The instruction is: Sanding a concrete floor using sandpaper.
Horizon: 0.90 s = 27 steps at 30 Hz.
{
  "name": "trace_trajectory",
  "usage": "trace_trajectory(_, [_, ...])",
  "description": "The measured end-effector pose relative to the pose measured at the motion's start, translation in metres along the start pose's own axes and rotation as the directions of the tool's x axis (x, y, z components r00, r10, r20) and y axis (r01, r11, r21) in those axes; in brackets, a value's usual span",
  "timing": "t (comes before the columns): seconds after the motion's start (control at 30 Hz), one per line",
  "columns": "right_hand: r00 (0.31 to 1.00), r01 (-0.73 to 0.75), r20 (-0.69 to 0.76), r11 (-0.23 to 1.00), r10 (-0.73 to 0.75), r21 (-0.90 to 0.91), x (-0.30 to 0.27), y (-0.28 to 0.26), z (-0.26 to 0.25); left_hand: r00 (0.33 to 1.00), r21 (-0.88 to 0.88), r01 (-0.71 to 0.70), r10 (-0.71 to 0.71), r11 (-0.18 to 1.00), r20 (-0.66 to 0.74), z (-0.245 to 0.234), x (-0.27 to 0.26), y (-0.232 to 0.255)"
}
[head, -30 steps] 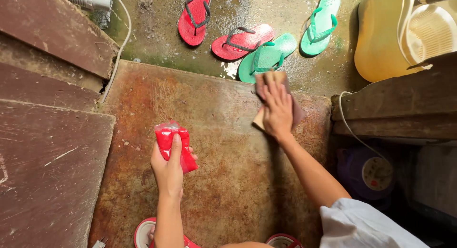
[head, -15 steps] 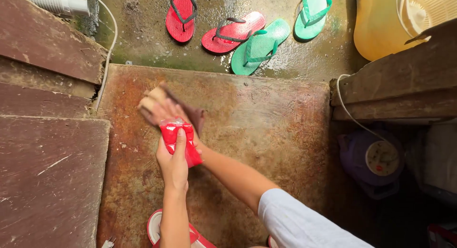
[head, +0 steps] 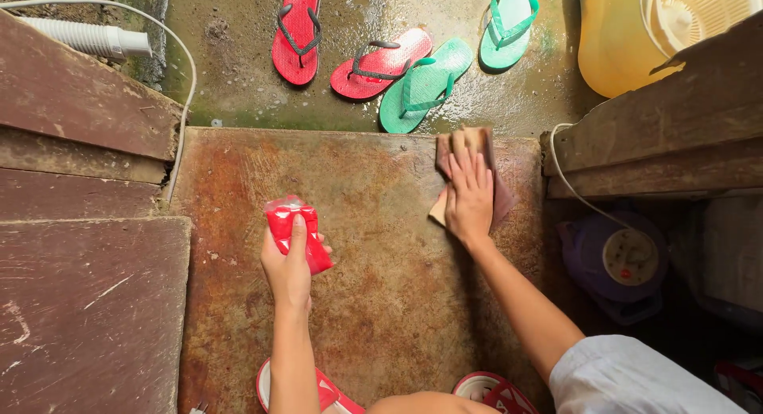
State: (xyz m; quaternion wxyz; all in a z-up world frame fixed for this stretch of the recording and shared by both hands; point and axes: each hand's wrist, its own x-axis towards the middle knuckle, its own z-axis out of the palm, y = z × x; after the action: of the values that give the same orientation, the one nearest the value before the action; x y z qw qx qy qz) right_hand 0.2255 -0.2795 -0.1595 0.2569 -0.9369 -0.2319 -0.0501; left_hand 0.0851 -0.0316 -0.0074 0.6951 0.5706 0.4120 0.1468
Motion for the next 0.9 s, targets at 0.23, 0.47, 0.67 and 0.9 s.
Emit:
trace_trajectory(0.23, [0.979, 0.177, 0.060, 0.953, -0.197, 0.246, -0.056, -0.123, 0.021, 0.995, 0.006, 0.090, -0.090, 0.996, 0.040, 0.020, -0.005, -0.037])
trace_trajectory(0.47, [0.646, 0.461, 0.287, 0.661, -0.707, 0.592, -0.113, -0.081, 0.064, 0.983, 0.142, 0.119, -0.137, 0.983, 0.124, 0.068, 0.005, -0.053])
trace_trajectory(0.67, [0.967, 0.215, 0.133, 0.976, -0.219, 0.046, -0.006, 0.048, -0.044, 0.969, 0.188, 0.070, -0.112, 0.980, 0.221, 0.091, 0.013, -0.077])
trace_trajectory(0.9, [0.992, -0.102, -0.073, 0.992, 0.107, 0.071, -0.043, 0.066, -0.057, 0.936, 0.332, 0.065, -0.173, 0.941, 0.307, 0.129, -0.005, -0.092])
